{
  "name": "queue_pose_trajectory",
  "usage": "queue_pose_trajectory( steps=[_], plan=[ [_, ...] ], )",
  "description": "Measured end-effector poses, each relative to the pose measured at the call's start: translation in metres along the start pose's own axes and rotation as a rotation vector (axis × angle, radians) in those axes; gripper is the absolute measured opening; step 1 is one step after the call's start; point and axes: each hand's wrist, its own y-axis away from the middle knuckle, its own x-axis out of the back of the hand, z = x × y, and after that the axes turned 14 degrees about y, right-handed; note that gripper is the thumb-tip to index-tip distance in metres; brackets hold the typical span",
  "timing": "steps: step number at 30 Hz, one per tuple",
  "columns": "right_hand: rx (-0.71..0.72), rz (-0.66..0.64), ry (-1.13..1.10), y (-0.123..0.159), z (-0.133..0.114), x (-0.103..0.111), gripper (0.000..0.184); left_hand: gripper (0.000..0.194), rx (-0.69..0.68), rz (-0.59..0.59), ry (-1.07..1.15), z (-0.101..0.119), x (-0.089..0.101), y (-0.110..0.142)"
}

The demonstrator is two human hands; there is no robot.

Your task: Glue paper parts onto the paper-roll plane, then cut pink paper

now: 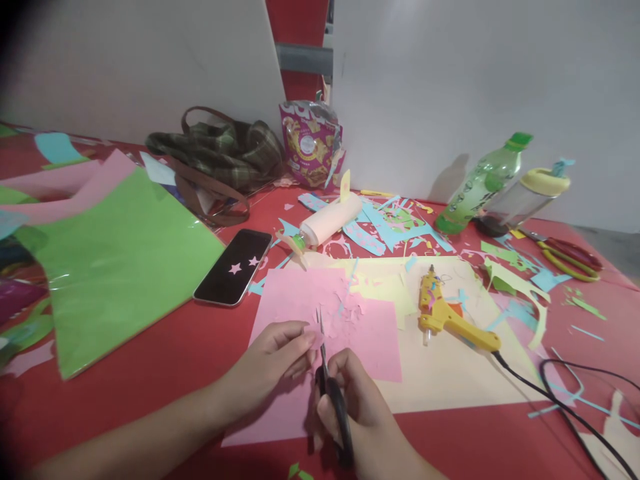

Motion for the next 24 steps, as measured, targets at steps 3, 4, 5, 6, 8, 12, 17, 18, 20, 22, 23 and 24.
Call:
queue_pose_trajectory(
  steps=[3,4,5,6,8,12,17,18,20,22,23,24],
  plan=[
    [-0.018,0.031,0.013,0.001,0.002,-0.001,0.032,0.031,-0.007,0.008,0.005,0.0,0.0,0.0],
    [-0.029,0.038,0.023,0.001,0.002,-0.001,0.032,0.032,-0.006,0.01,0.003,0.001,0.0,0.0],
    [-0.04,0.05,0.032,0.001,0.001,-0.002,0.032,0.032,-0.007,0.011,-0.001,0.001,0.0,0.0],
    [-0.048,0.062,0.035,0.001,0.001,-0.002,0.032,0.032,-0.008,0.012,-0.005,0.001,0.0,0.0],
    [-0.057,0.08,0.01,0.0,0.001,-0.002,0.034,0.032,-0.017,0.015,-0.015,0.001,0.0,0.0],
    [-0.077,0.089,-0.048,-0.001,0.001,0.0,0.035,0.032,-0.019,0.029,-0.058,0.0,0.002,0.0],
    [-0.076,0.223,-0.058,-0.003,-0.006,0.005,0.036,0.032,-0.013,-0.026,-0.165,0.0,0.002,0.002],
    [-0.07,0.266,-0.066,-0.003,-0.008,0.006,0.036,0.031,-0.01,-0.05,-0.196,0.0,0.002,0.002],
    [-0.076,0.339,-0.063,-0.003,-0.012,0.008,0.036,0.031,-0.011,-0.099,-0.265,-0.001,0.002,0.003],
    [-0.092,0.384,-0.035,-0.004,-0.015,0.011,0.036,0.03,-0.036,-0.151,-0.348,-0.002,0.002,0.003],
    [-0.1,0.394,-0.017,-0.004,-0.016,0.012,0.036,0.03,-0.059,-0.173,-0.394,-0.003,0.002,0.003],
    [-0.107,0.399,0.001,-0.004,-0.017,0.013,0.036,0.03,-0.082,-0.191,-0.438,-0.003,0.003,0.004]
  ],
)
